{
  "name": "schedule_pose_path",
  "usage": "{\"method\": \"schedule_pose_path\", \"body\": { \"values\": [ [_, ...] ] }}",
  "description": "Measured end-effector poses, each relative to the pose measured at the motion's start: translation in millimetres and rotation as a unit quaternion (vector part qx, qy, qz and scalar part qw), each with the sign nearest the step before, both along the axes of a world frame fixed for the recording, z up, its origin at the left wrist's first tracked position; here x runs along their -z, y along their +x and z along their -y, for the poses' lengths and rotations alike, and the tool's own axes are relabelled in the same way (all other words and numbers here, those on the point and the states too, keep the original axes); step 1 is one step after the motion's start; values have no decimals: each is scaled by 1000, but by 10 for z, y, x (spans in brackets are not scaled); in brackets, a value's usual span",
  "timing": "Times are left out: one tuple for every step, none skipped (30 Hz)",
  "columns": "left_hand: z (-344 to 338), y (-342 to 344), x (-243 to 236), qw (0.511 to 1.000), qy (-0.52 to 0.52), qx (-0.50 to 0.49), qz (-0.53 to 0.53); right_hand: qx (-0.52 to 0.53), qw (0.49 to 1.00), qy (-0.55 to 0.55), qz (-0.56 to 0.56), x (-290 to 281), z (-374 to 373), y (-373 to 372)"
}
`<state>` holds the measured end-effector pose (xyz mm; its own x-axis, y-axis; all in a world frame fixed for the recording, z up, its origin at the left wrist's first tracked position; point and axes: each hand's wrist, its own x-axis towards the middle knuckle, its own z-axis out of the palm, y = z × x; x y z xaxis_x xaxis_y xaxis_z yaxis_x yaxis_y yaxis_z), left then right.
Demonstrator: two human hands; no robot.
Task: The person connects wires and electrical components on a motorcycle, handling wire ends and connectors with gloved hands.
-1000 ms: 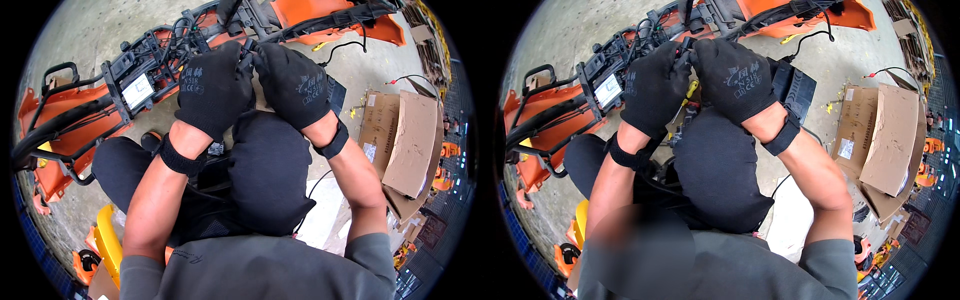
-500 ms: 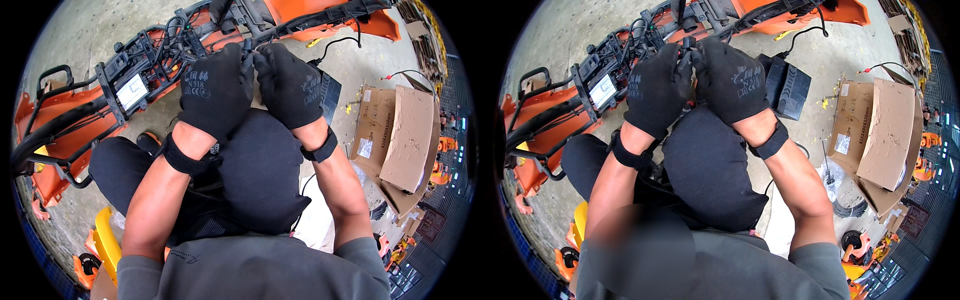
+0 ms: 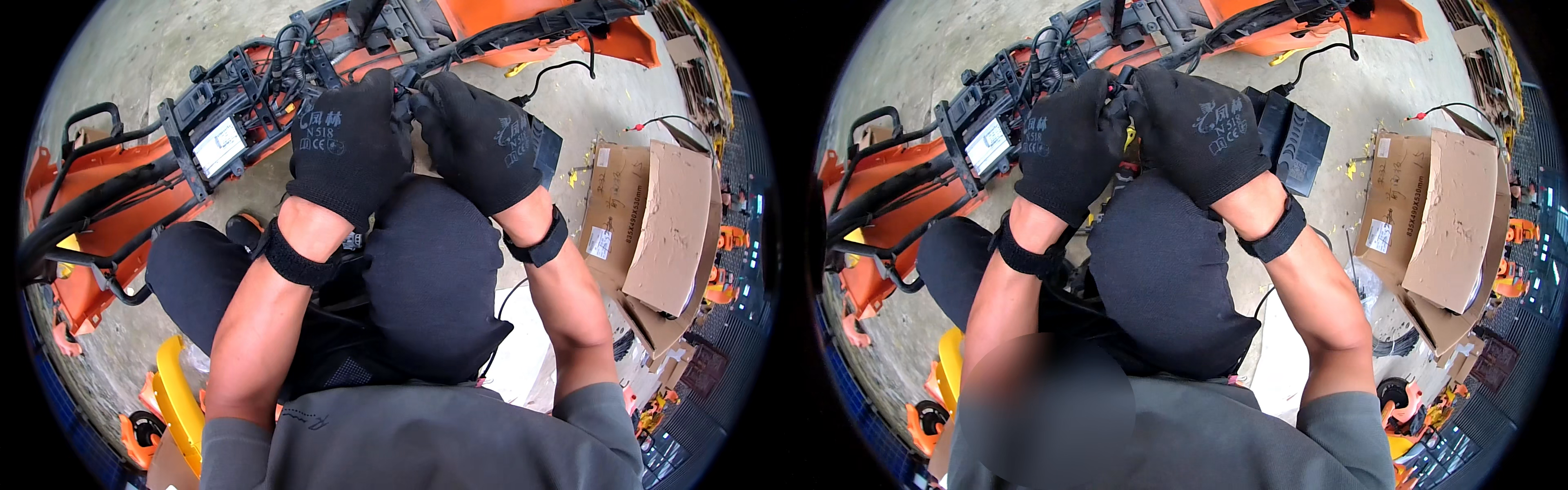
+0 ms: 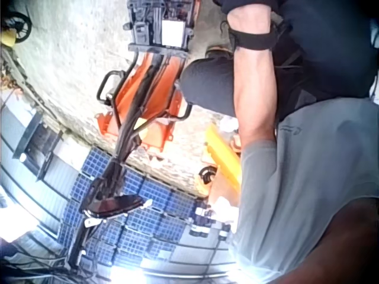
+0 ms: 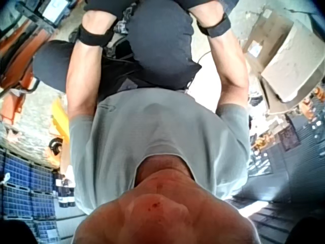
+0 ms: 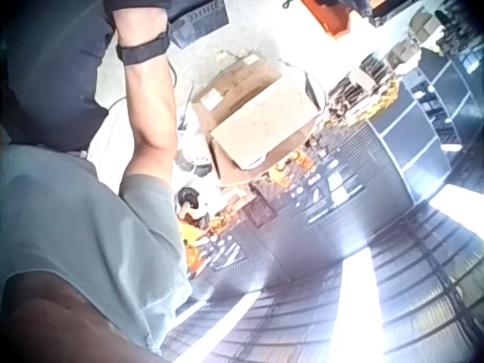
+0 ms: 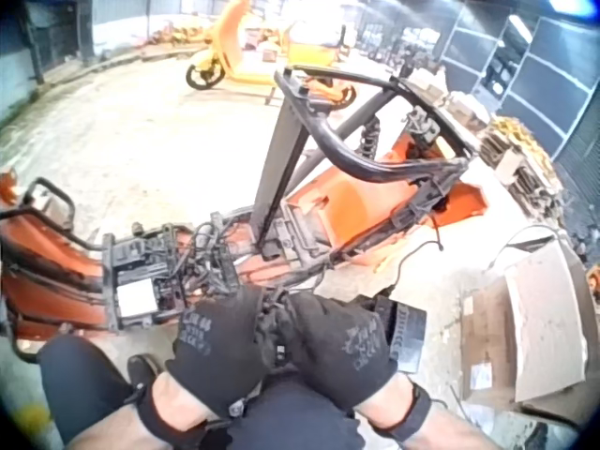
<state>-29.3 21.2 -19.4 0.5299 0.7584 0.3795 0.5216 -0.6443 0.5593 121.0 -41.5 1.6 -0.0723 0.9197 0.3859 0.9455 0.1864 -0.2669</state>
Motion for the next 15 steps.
{"method": "schedule_pose_path", "body": {
  "values": [
    [0,-1,-1,1000,-1,1,2,1,1000,4,-2,6,-1,-1],
    [2,13,-1,1000,11,4,3,2,1000,8,-4,12,3,1],
    [6,32,0,1000,23,7,4,13,1000,19,-5,22,8,-1],
    [11,51,-1,999,34,9,6,23,999,29,-6,36,12,-6],
    [26,70,-6,1000,20,2,2,34,999,40,-6,49,17,-12],
    [45,90,-13,1000,5,-5,-1,43,998,42,-16,64,25,-27],
    [57,105,-17,1000,-9,-12,-4,52,997,43,-27,78,37,-47],
    [56,114,-19,1000,-9,-8,-5,62,996,44,-39,98,47,-59],
    [52,124,-23,1000,-9,-5,-7,71,996,37,-49,114,55,-56],
    [49,133,-22,1000,-9,-1,-8,79,995,30,-59,129,63,-51],
    [50,136,-28,1000,-5,2,-12,87,994,24,-67,131,69,-45],
    [51,135,-33,1000,-2,6,-15,88,993,25,-81,137,72,-45],
    [52,140,-36,1000,1,10,-19,89,991,26,-94,145,72,-50],
    [53,140,-27,1000,4,9,-15,88,990,27,-109,156,67,-58],
    [55,142,-14,1000,7,8,-11,90,989,29,-114,157,67,-61]
  ]
}}
